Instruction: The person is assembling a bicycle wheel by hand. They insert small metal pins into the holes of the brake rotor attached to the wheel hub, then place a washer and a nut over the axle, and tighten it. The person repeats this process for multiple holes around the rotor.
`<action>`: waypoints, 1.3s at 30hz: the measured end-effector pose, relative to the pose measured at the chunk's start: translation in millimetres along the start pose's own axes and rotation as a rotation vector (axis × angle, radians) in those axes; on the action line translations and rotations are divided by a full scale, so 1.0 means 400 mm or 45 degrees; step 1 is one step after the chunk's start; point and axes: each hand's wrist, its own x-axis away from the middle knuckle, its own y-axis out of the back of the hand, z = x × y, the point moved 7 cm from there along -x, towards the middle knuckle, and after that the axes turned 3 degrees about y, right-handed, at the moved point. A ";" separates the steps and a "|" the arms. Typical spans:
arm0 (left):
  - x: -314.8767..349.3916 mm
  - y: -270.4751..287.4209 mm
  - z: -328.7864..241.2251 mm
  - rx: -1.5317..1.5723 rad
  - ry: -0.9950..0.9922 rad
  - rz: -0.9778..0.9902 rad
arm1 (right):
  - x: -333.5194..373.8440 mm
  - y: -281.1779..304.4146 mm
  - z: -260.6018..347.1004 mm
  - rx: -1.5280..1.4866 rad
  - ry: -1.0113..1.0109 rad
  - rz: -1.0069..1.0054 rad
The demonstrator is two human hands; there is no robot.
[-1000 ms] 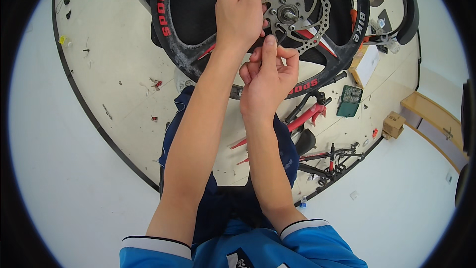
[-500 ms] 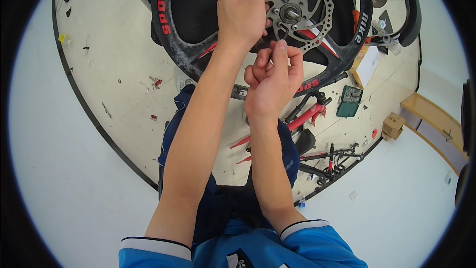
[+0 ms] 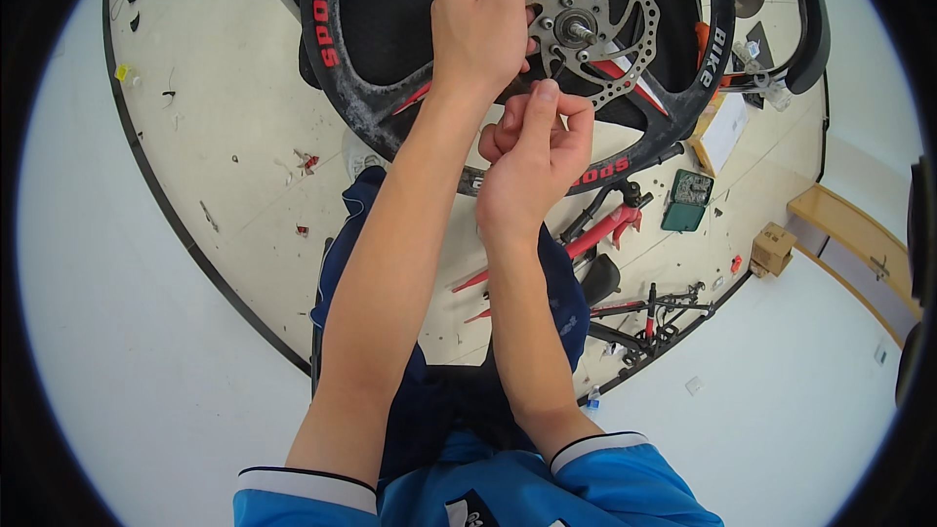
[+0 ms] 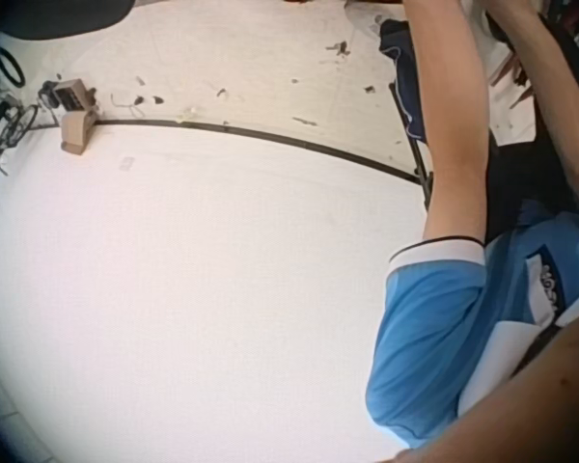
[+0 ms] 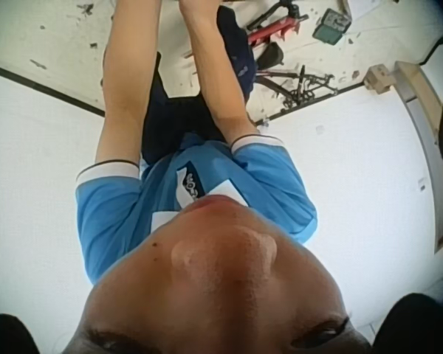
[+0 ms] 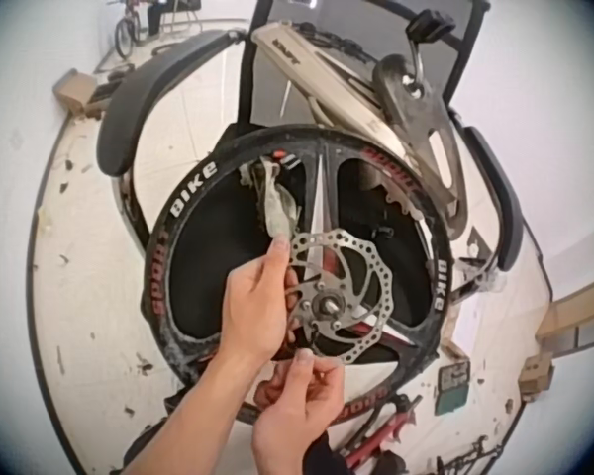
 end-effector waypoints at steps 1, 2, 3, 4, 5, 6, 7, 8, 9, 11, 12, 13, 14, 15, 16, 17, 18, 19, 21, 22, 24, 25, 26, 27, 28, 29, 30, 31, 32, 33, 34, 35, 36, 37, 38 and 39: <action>0.003 -0.002 0.000 0.003 0.030 0.009 | 0.000 0.001 0.001 0.009 0.000 0.004; 0.002 -0.003 0.002 0.001 0.038 0.005 | -0.001 0.001 0.002 0.018 0.000 0.008; 0.003 -0.002 0.003 -0.001 0.044 -0.001 | -0.001 0.001 0.003 0.026 0.000 0.013; 0.003 -0.002 0.003 -0.003 0.051 -0.005 | -0.003 0.000 0.003 0.048 -0.024 0.036; 0.003 -0.003 0.003 0.000 0.052 -0.005 | -0.007 0.002 0.006 0.070 -0.049 0.057; 0.003 -0.001 0.003 0.002 0.053 -0.008 | -0.012 0.003 0.009 0.091 -0.075 0.081; 0.003 0.001 0.003 0.004 0.054 -0.011 | -0.015 0.005 0.012 0.097 -0.132 0.109; 0.001 0.002 0.003 -0.005 0.020 -0.020 | -0.019 0.008 0.019 0.103 -0.189 0.138; -0.002 0.000 0.000 -0.014 -0.016 -0.030 | -0.022 0.012 0.023 0.108 -0.244 0.168; -0.004 0.001 0.006 -0.005 -0.007 -0.029 | -0.030 0.023 0.035 0.131 -0.296 0.201; 0.000 -0.001 0.006 0.014 0.041 -0.015 | -0.036 0.028 0.047 0.159 -0.324 0.210; 0.003 -0.004 0.006 0.033 0.089 -0.001 | -0.044 0.036 0.055 0.186 -0.353 0.220; 0.005 -0.004 0.006 0.027 0.102 -0.006 | -0.054 0.046 0.058 0.212 -0.352 0.266; 0.007 -0.005 0.005 0.021 0.115 -0.010 | -0.060 0.050 0.066 0.249 -0.355 0.286; 0.008 -0.007 0.005 0.016 0.128 -0.014 | -0.066 0.052 0.074 0.286 -0.358 0.306; 0.009 -0.009 0.003 0.019 0.136 -0.012 | -0.072 0.055 0.080 0.323 -0.360 0.326; 0.010 -0.009 0.002 0.021 0.144 -0.011 | -0.078 0.058 0.080 0.323 -0.364 0.360; 0.010 -0.009 0.002 0.023 0.152 -0.010 | -0.085 0.061 0.085 0.361 -0.362 0.385; 0.012 -0.008 0.001 0.016 0.152 -0.020 | -0.099 0.064 0.100 0.442 -0.358 0.437; 0.013 -0.008 0.000 0.013 0.152 -0.027 | -0.103 0.063 0.103 0.446 -0.350 0.487; 0.016 -0.008 -0.006 0.005 0.140 -0.036 | -0.113 0.068 0.101 0.457 -0.356 0.527; 0.017 -0.009 -0.008 0.001 0.134 -0.040 | -0.119 0.070 0.101 0.463 -0.359 0.545; 0.015 -0.009 -0.005 -0.001 0.137 -0.045 | -0.124 0.071 0.103 0.491 -0.361 0.561; 0.014 -0.007 0.000 -0.005 0.141 -0.053 | -0.126 0.071 0.104 0.517 -0.365 0.578; 0.014 -0.005 0.004 -0.010 0.145 -0.060 | -0.129 0.072 0.104 0.543 -0.369 0.595; 0.013 -0.004 0.004 -0.011 0.121 -0.054 | -0.138 0.074 0.112 0.588 -0.299 0.614; 0.010 -0.005 0.000 -0.012 0.095 -0.047 | -0.151 0.076 0.120 0.631 -0.225 0.631; 0.008 -0.005 -0.003 -0.013 0.069 -0.040 | -0.157 0.074 0.129 0.674 -0.152 0.648; 0.010 -0.003 0.000 -0.021 0.063 -0.036 | -0.158 0.075 0.140 0.733 -0.102 0.625; 0.013 -0.002 0.002 -0.029 0.056 -0.032 | -0.159 0.076 0.147 0.761 -0.033 0.608; 0.013 0.000 0.003 -0.037 0.049 -0.028 | -0.158 0.078 0.151 0.789 0.036 0.591; 0.010 0.001 0.003 -0.032 0.043 -0.031 | -0.156 0.078 0.157 0.816 0.105 0.572; 0.011 0.000 0.004 -0.026 0.043 -0.032 | -0.147 0.073 0.173 0.766 0.201 0.570; 0.011 0.000 0.006 -0.019 0.042 -0.033 | -0.136 0.068 0.189 0.715 0.296 0.566; 0.011 0.001 0.007 -0.020 0.037 -0.032 | -0.126 0.063 0.203 0.665 0.391 0.561; 0.010 0.002 0.006 -0.024 0.029 -0.032 | -0.124 0.063 0.200 0.594 0.383 0.519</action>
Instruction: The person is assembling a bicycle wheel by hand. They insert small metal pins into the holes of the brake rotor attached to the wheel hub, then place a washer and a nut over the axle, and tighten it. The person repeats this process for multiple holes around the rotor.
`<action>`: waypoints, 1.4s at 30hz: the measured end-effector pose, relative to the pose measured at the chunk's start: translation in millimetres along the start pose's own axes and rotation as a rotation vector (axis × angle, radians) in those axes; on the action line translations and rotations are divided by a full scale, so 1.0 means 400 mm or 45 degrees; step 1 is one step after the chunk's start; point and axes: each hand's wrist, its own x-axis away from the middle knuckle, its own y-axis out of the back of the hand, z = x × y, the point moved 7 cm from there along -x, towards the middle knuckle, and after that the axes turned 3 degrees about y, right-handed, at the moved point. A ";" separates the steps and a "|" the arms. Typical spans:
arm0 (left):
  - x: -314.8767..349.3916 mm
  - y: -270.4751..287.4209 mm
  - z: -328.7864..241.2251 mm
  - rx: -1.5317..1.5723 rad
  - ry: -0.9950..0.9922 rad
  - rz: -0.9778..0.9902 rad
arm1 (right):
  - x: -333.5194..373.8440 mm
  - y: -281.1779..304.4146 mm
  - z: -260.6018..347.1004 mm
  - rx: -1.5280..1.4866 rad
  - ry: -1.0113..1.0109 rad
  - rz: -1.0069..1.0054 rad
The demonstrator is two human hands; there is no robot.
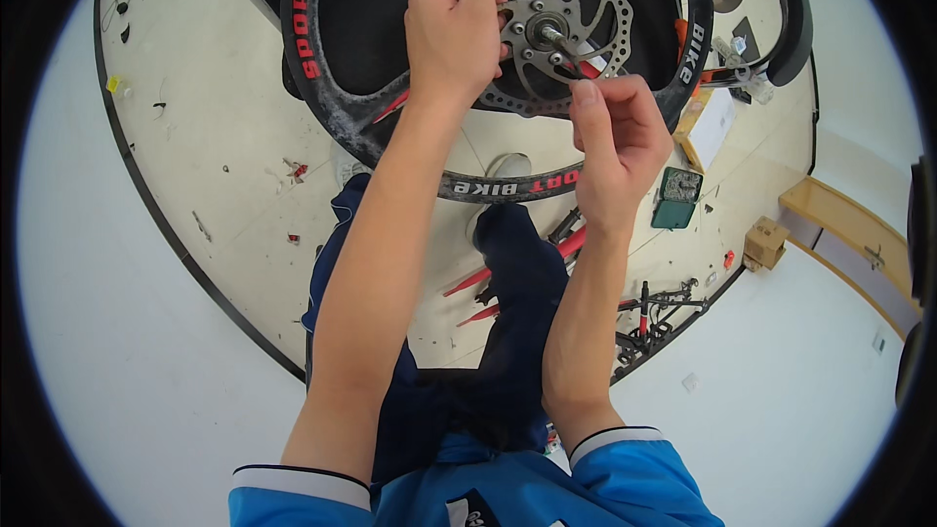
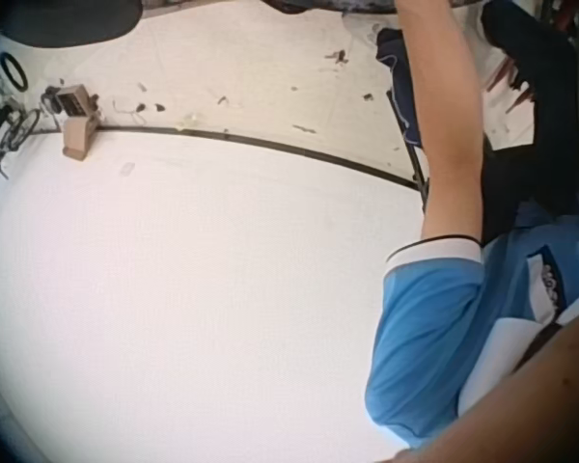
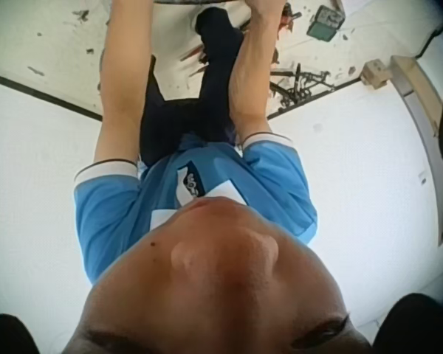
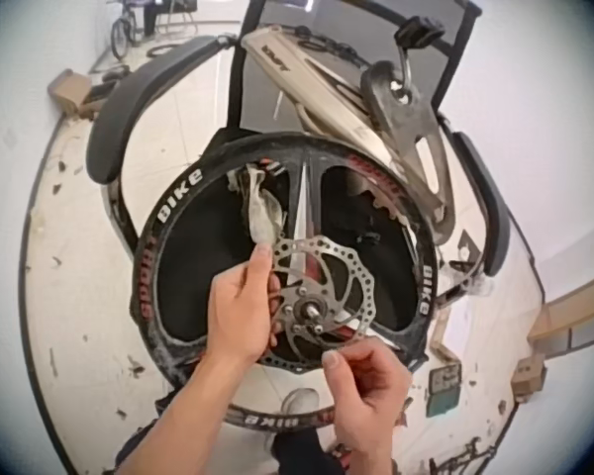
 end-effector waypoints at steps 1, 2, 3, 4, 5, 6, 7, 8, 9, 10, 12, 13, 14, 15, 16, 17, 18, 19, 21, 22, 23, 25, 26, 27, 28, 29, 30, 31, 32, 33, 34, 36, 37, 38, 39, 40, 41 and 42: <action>0.000 0.001 -0.001 -0.003 -0.008 0.001 | 0.001 -0.004 -0.006 -0.065 -0.006 -0.051; 0.000 0.001 0.000 -0.007 0.003 -0.003 | -0.001 0.000 -0.013 -0.130 -0.011 -0.102; 0.000 0.002 0.002 -0.010 0.015 -0.006 | -0.003 0.012 -0.041 -0.241 -0.095 -0.158; 0.000 0.003 0.003 -0.014 0.026 -0.009 | -0.005 0.017 -0.057 -0.313 -0.165 -0.148; 0.001 0.007 0.005 -0.033 0.037 -0.015 | -0.006 0.021 -0.070 -0.385 -0.235 -0.137; 0.002 0.008 0.004 -0.043 0.042 -0.027 | -0.006 0.021 -0.080 -0.460 -0.306 -0.124; 0.003 0.008 0.001 -0.052 0.046 -0.038 | -0.004 0.021 -0.077 -0.250 -0.306 -0.085; 0.004 0.008 0.000 -0.060 0.050 -0.050 | 0.003 0.024 -0.080 -0.228 -0.339 -0.053; 0.003 0.009 0.005 -0.048 0.061 -0.051 | 0.014 0.026 -0.086 -0.207 -0.372 -0.019; 0.002 0.009 0.006 -0.048 0.053 -0.043 | 0.022 0.027 -0.095 -0.187 -0.405 0.015; 0.000 0.007 0.004 -0.050 0.039 -0.027 | 0.026 0.032 -0.097 -0.157 -0.374 -0.010; 0.001 0.007 0.001 -0.059 0.034 -0.041 | 0.027 0.032 -0.095 -0.137 -0.363 -0.018; 0.001 0.007 -0.003 -0.069 0.028 -0.055 | 0.028 0.031 -0.093 -0.118 -0.353 -0.026; 0.002 0.008 -0.004 -0.075 0.024 -0.068 | 0.031 0.025 -0.090 -0.121 -0.360 -0.017; 0.002 0.010 -0.001 -0.070 0.027 -0.068 | 0.034 0.017 -0.085 -0.126 -0.367 -0.007; 0.001 0.013 0.002 -0.066 0.029 -0.069 | 0.037 0.011 -0.083 -0.130 -0.374 0.003; -0.001 0.013 0.002 -0.062 0.028 -0.070 | 0.037 0.009 -0.081 -0.100 -0.360 0.000; 0.000 0.011 0.002 -0.064 0.040 -0.066 | 0.037 0.008 -0.079 -0.070 -0.347 -0.003; -0.002 0.009 0.003 -0.065 0.027 -0.049 | 0.037 0.009 -0.078 -0.052 -0.332 -0.019; -0.002 0.009 0.004 -0.065 0.021 -0.043 | 0.038 0.011 -0.080 -0.063 -0.330 -0.031; -0.003 0.010 0.007 -0.061 0.022 -0.045 | 0.039 0.011 -0.082 -0.074 -0.328 -0.044; -0.007 0.012 0.011 -0.050 0.023 -0.050 | 0.039 0.008 -0.087 -0.107 -0.347 -0.045; -0.010 0.011 0.008 -0.046 0.009 -0.037 | 0.038 0.006 -0.091 -0.129 -0.368 -0.033; -0.010 0.010 0.007 -0.042 -0.001 -0.026 | 0.041 0.004 -0.095 -0.150 -0.392 -0.021; -0.009 0.010 0.006 -0.039 -0.012 -0.015 | 0.043 0.004 -0.098 -0.153 -0.402 -0.020; -0.007 0.011 0.011 -0.040 0.002 -0.015 | 0.046 0.003 -0.101 -0.155 -0.411 -0.020; -0.007 0.012 0.013 -0.040 0.011 -0.014 | 0.044 0.000 -0.101 -0.160 -0.415 -0.019; -0.008 0.012 0.014 -0.040 0.020 -0.013 | 0.043 -0.003 -0.102 -0.185 -0.437 -0.013; -0.009 0.011 0.013 -0.032 0.015 -0.012 | 0.042 -0.006 -0.102 -0.211 -0.460 -0.007; -0.010 0.010 0.013 -0.025 0.013 -0.012 | 0.044 -0.009 -0.102 -0.236 -0.485 -0.002; -0.011 0.010 0.014 -0.018 0.012 -0.011 | 0.045 -0.011 -0.101 -0.276 -0.524 -0.018; -0.009 0.012 0.014 -0.018 0.008 -0.007 | 0.047 -0.012 -0.100 -0.355 -0.600 -0.052; -0.009 0.011 0.014 -0.017 0.006 -0.004 | 0.043 -0.010 -0.099 -0.302 -0.533 -0.057; -0.008 0.012 0.014 -0.021 0.013 -0.012 | 0.040 -0.008 -0.105 -0.250 -0.465 -0.062; -0.007 0.012 0.012 -0.024 0.019 -0.019 | 0.037 -0.006 -0.106 -0.198 -0.397 -0.067; -0.007 0.012 0.010 -0.028 0.024 -0.026 | 0.037 -0.003 -0.105 -0.190 -0.374 -0.078; -0.008 0.010 0.007 -0.026 0.015 -0.017 | 0.038 0.004 -0.101 -0.181 -0.352 -0.089; -0.007 0.009 0.007 -0.027 0.009 -0.009 | 0.042 0.010 -0.099 -0.173 -0.333 -0.101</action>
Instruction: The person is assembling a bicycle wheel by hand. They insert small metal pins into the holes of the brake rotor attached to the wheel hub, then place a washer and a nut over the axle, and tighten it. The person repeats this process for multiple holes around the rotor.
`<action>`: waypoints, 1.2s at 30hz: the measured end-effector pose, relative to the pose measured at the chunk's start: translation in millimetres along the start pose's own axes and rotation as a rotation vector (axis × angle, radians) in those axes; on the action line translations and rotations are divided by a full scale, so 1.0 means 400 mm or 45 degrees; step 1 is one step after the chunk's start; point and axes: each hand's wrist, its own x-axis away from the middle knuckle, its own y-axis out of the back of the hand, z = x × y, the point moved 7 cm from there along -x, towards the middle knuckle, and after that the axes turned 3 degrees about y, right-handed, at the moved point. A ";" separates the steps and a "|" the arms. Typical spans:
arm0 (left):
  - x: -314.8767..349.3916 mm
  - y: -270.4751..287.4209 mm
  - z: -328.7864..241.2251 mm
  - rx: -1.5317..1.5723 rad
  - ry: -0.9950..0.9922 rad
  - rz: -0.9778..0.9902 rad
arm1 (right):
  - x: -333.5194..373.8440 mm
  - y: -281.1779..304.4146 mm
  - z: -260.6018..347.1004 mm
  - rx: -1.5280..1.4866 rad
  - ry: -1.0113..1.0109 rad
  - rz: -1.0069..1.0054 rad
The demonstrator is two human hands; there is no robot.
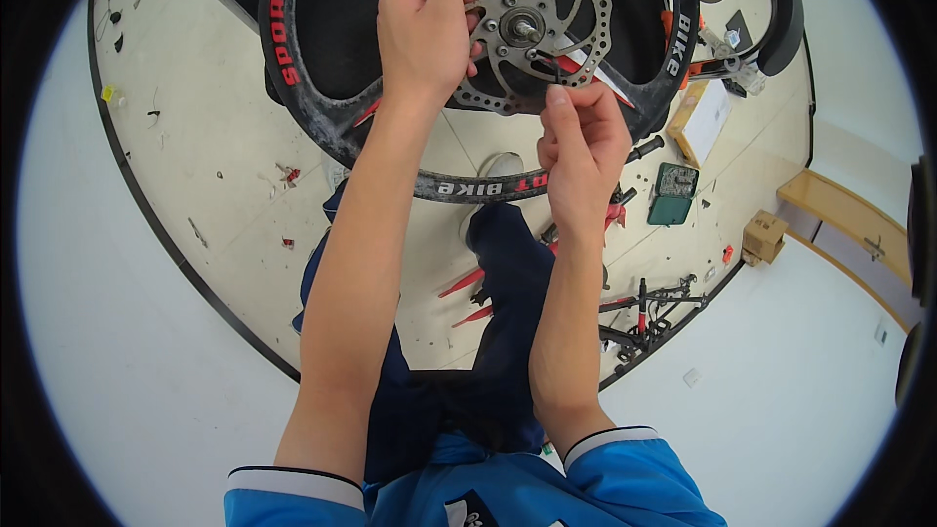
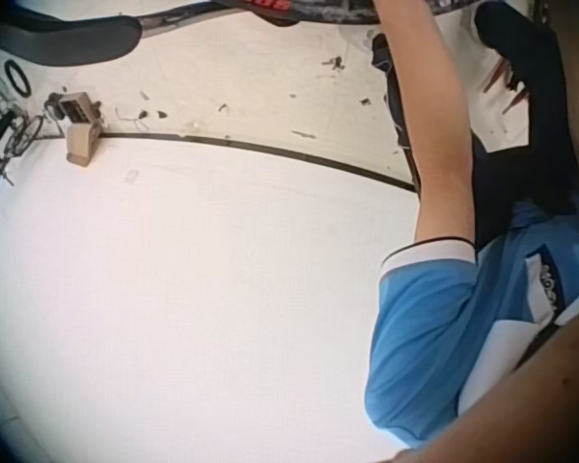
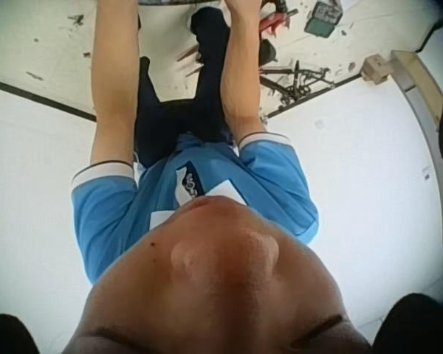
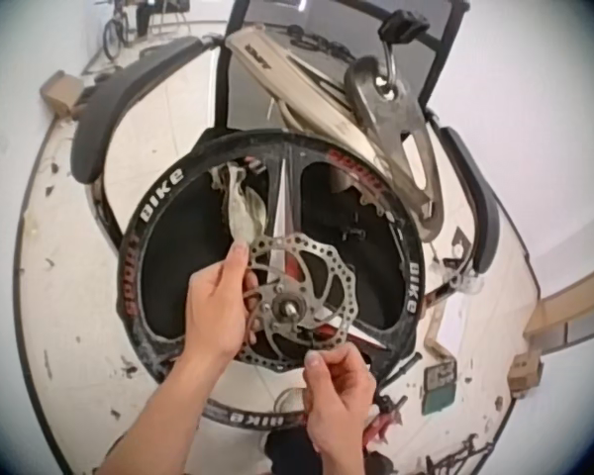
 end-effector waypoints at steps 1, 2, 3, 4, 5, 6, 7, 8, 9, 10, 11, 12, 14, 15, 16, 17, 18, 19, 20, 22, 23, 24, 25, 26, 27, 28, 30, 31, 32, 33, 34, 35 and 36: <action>0.002 -0.001 0.001 -0.001 -0.006 0.008 | 0.001 0.005 -0.002 0.011 -0.017 -0.004; 0.003 0.001 0.004 -0.005 0.004 0.000 | 0.001 0.011 -0.005 0.023 -0.034 -0.007; 0.002 -0.001 0.002 -0.007 0.005 -0.007 | -0.002 0.013 -0.004 0.032 -0.043 -0.009; 0.001 -0.002 0.000 -0.008 0.007 -0.013 | -0.002 0.010 -0.001 0.035 -0.031 -0.005; 0.000 -0.002 -0.001 -0.009 0.004 -0.011 | 0.001 0.005 0.003 0.039 -0.019 -0.001; 0.001 -0.001 -0.001 -0.010 0.002 -0.008 | 0.003 0.002 0.007 0.044 -0.009 0.002; 0.002 -0.001 -0.001 -0.011 0.001 -0.004 | 0.003 0.004 0.003 0.068 -0.021 -0.002; 0.003 -0.001 -0.001 -0.013 0.006 -0.008 | 0.003 0.005 0.002 0.071 -0.022 0.003; 0.005 0.000 -0.003 -0.016 0.011 -0.014 | 0.003 0.007 0.001 0.073 -0.025 0.010; 0.006 0.000 -0.004 -0.019 0.016 -0.021 | 0.003 0.006 0.001 0.075 -0.028 0.016; 0.006 0.001 -0.007 -0.021 0.013 -0.026 | 0.003 0.004 0.003 0.073 -0.023 0.022; 0.007 0.000 -0.007 -0.021 0.014 -0.028 | 0.004 0.004 0.004 0.075 -0.019 0.024; 0.007 -0.004 -0.008 -0.021 0.019 -0.030 | 0.005 0.004 0.007 0.092 -0.014 0.022; 0.008 -0.004 -0.009 -0.022 0.023 -0.033 | 0.006 0.000 0.009 0.105 -0.014 0.022; 0.008 -0.004 -0.009 -0.023 0.027 -0.036 | 0.007 -0.001 0.011 0.118 -0.014 0.021; 0.007 -0.004 -0.006 -0.015 0.023 -0.025 | 0.008 -0.001 0.010 0.124 -0.012 0.025; 0.004 -0.003 -0.005 -0.007 0.018 -0.016 | 0.008 -0.002 0.008 0.129 -0.010 0.031; 0.003 -0.002 -0.004 0.002 0.012 -0.007 | 0.009 -0.004 0.007 0.135 -0.008 0.037; 0.003 0.002 -0.002 0.000 0.015 -0.018 | 0.010 -0.007 0.006 0.131 -0.012 0.045; 0.005 -0.002 -0.003 0.002 0.021 -0.028 | 0.011 -0.009 0.004 0.131 -0.015 0.052; 0.004 -0.007 -0.005 0.003 0.023 -0.027 | 0.008 -0.006 0.004 0.125 -0.021 0.039; 0.005 -0.008 -0.008 0.001 0.025 -0.032 | 0.004 -0.004 0.002 0.115 -0.030 0.031; 0.007 -0.007 -0.010 -0.002 0.027 -0.036 | 0.002 -0.002 0.001 0.106 -0.039 0.023; 0.011 -0.007 -0.009 0.000 0.027 -0.026 | 0.006 -0.001 -0.002 0.094 -0.059 0.027; 0.013 -0.008 -0.011 0.004 0.020 -0.015 | 0.007 -0.001 -0.003 0.080 -0.072 0.033; 0.013 -0.009 -0.013 0.008 0.012 -0.004 | 0.005 -0.002 -0.004 0.067 -0.085 0.039; 0.010 -0.009 -0.015 -0.006 0.008 -0.018 | 0.001 -0.004 -0.001 0.053 -0.096 0.048; 0.011 -0.009 -0.015 -0.013 0.009 -0.024 | 0.000 -0.003 0.000 0.048 -0.105 0.051; 0.012 -0.009 -0.015 -0.034 -0.015 -0.034 | -0.002 -0.003 0.001 0.047 -0.114 0.074; 0.014 -0.009 -0.015 -0.056 -0.043 -0.044 | -0.006 0.000 0.003 0.044 -0.121 0.098; 0.015 -0.009 -0.016 -0.079 -0.070 -0.053 | -0.012 0.004 0.005 0.041 -0.128 0.122; 0.016 -0.009 -0.018 -0.098 -0.101 -0.064 | -0.018 0.006 0.006 0.043 -0.169 0.155; 0.016 -0.009 -0.022 -0.115 -0.135 -0.075 | -0.026 0.009 0.010 0.046 -0.207 0.188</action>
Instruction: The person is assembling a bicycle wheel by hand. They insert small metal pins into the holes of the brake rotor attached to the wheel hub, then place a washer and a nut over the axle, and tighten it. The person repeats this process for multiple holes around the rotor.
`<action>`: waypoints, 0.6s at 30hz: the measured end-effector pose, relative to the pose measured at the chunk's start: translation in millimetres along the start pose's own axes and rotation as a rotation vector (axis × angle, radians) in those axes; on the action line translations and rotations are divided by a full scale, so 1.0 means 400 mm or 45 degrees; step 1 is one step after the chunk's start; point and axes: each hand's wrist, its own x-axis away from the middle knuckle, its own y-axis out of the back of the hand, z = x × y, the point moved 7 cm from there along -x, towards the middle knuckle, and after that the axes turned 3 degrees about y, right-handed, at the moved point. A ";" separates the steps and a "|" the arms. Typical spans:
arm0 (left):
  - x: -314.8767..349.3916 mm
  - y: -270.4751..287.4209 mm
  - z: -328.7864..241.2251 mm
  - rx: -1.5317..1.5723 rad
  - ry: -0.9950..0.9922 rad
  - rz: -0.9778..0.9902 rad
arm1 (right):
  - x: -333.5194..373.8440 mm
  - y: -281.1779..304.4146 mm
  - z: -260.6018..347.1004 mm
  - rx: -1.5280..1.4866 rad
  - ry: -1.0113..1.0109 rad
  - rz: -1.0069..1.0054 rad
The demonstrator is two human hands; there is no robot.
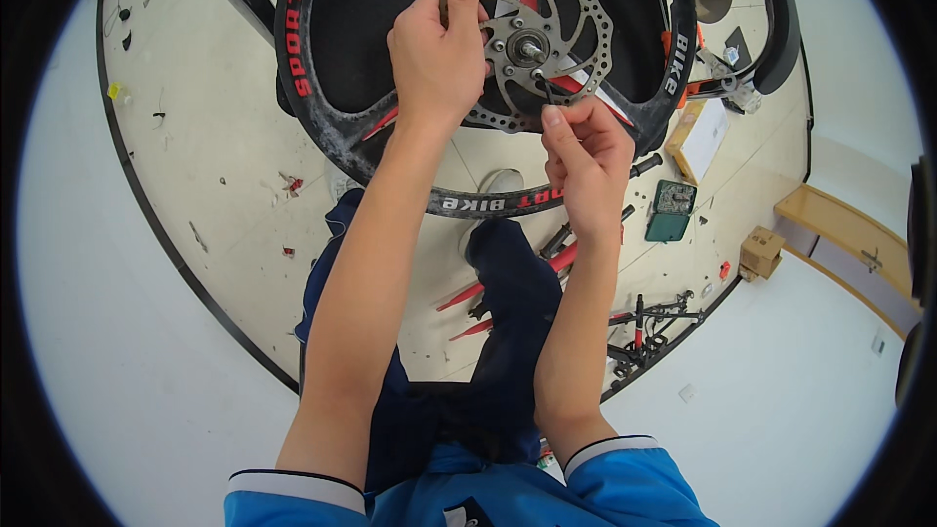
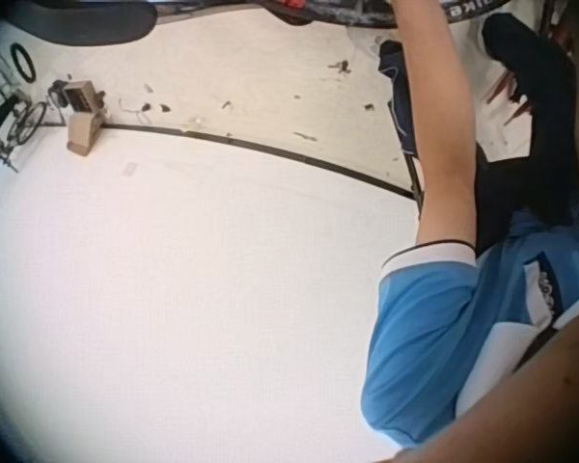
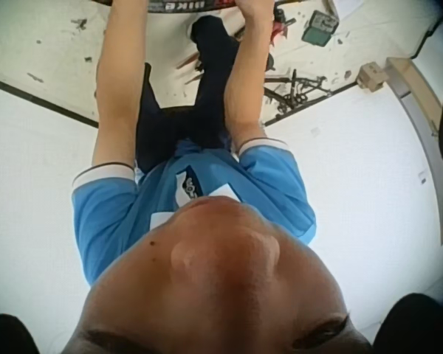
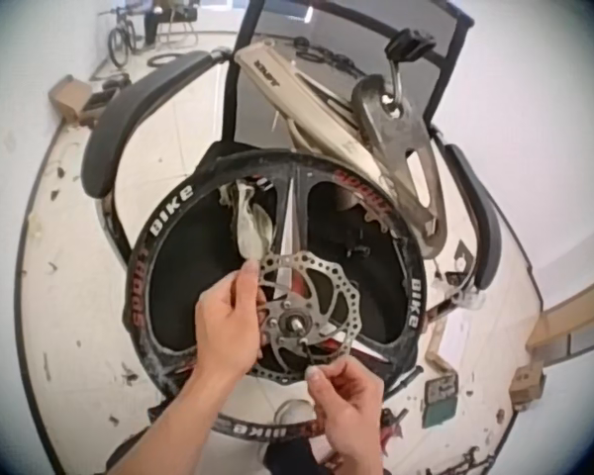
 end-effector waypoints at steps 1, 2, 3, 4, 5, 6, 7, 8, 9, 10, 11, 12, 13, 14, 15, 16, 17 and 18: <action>0.001 0.001 -0.004 -0.017 -0.033 -0.011 | -0.005 0.001 0.001 0.003 -0.038 0.033; 0.002 0.003 -0.003 -0.035 -0.040 -0.024 | -0.008 0.001 0.004 0.014 -0.018 0.046; 0.004 0.004 -0.004 -0.051 -0.049 -0.036 | -0.012 0.002 0.009 0.026 0.005 0.058; 0.006 0.006 -0.006 -0.068 -0.057 -0.048 | -0.015 0.000 0.013 0.038 0.028 0.070; 0.006 0.004 -0.010 -0.089 -0.083 -0.038 | -0.019 0.001 0.013 0.050 0.054 0.062; 0.003 0.003 -0.016 -0.108 -0.110 -0.028 | -0.023 0.001 0.011 0.063 0.080 0.054; 0.002 0.001 -0.021 -0.127 -0.137 -0.019 | -0.027 0.002 0.007 0.076 0.108 0.046; 0.006 0.003 -0.012 -0.156 -0.147 -0.039 | -0.016 0.006 -0.003 0.085 0.107 0.047; 0.000 0.003 -0.007 -0.181 -0.181 -0.069 | -0.017 0.007 -0.002 0.161 0.123 0.025; -0.002 0.003 -0.013 -0.206 -0.211 -0.096 | -0.012 0.001 0.006 0.238 0.134 -0.004; -0.003 -0.001 -0.009 -0.190 -0.174 -0.086 | -0.006 -0.010 0.037 0.512 0.257 -0.064; 0.001 -0.002 -0.009 -0.160 -0.167 -0.077 | 0.001 -0.030 0.059 0.789 0.361 -0.074; 0.001 -0.002 -0.006 -0.163 -0.144 -0.058 | -0.003 -0.035 0.058 0.862 0.340 -0.026; -0.001 -0.005 -0.004 -0.166 -0.121 -0.038 | -0.010 -0.033 0.057 0.937 0.316 0.019; -0.001 -0.006 -0.007 -0.143 -0.124 -0.022 | -0.014 -0.034 0.076 1.087 0.460 0.095; 0.004 -0.004 -0.008 -0.133 -0.118 -0.015 | -0.021 -0.031 0.092 1.226 0.596 0.184; 0.006 -0.003 -0.008 -0.121 -0.112 -0.007 | -0.026 -0.030 0.106 1.363 0.732 0.274; 0.005 -0.003 -0.009 -0.132 -0.135 -0.004 | -0.035 -0.035 0.131 1.357 0.824 0.366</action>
